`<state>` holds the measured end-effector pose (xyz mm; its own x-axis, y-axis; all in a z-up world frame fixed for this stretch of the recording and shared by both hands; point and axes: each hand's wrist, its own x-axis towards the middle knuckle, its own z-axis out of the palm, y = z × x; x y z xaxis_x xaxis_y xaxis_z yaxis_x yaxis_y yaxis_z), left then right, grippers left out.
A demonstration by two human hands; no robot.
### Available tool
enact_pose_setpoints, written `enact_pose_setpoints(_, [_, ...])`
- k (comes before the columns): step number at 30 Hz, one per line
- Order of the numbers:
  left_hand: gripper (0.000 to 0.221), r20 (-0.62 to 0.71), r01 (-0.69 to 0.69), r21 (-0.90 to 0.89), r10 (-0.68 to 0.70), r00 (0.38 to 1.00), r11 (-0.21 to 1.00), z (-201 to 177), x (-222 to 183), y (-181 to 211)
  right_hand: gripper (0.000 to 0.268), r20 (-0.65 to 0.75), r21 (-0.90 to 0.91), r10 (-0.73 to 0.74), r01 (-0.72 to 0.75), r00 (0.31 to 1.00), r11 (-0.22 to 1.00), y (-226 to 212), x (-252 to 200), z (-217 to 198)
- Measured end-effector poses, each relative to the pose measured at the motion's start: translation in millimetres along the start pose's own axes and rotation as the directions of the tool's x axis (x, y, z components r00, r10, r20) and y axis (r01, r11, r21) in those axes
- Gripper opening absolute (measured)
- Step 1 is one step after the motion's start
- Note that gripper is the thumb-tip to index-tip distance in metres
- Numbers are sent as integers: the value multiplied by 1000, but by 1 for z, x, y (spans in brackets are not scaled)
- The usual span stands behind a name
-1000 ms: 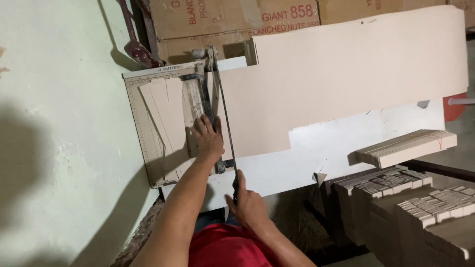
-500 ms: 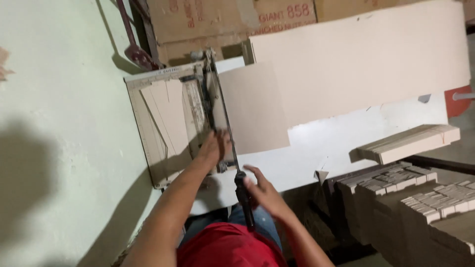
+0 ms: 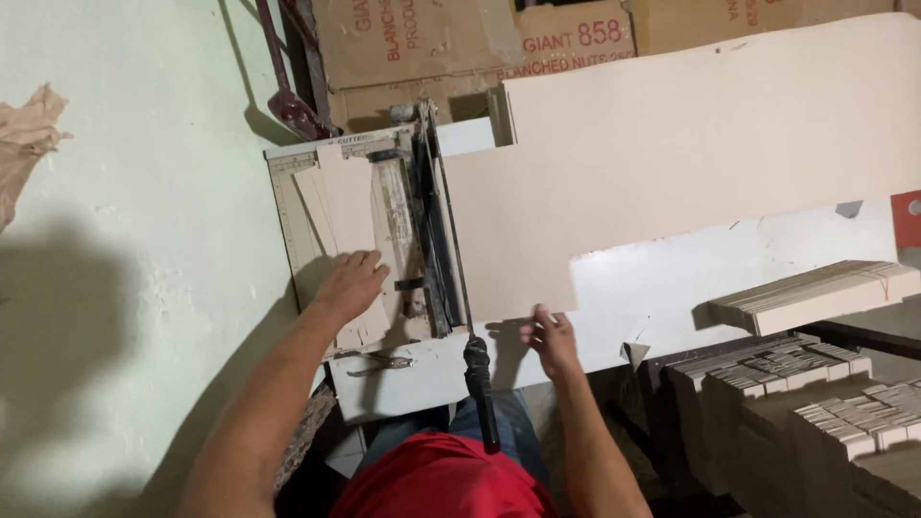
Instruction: Using a manual lever-style paper cutter to cut sheets of paper into strips.
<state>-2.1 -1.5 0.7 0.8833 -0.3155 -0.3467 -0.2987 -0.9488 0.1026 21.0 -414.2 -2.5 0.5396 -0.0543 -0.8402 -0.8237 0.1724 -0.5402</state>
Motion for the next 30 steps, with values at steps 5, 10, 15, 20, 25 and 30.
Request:
enact_pose_setpoints(5, [59,131,241,-308,-210,969,920,-58,43,55,51,-8,-177,-44,42,999,983,15,12,35])
enact_pose_setpoints(10, [115,427,462,-297,-316,847,836,-79,82,98,52,18,-264,-53,56,998,963,2,20,38])
enact_pose_setpoints(15, [117,435,569,-91,-481,761,817,-51,100,112,63,171,-948,24,158,985,277,-36,-8,57])
enact_pose_setpoints(20, [131,532,559,-16,-466,706,829,-27,113,106,90,283,-959,77,280,956,49,-73,-197,117])
enact_pose_setpoints(25, [131,583,549,-128,-385,715,826,-55,111,106,96,345,-938,-147,347,927,-9,84,-85,56])
enact_pose_setpoints(30, [124,411,534,-232,-416,811,813,-52,99,105,86,444,-866,-132,462,886,193,51,-100,55])
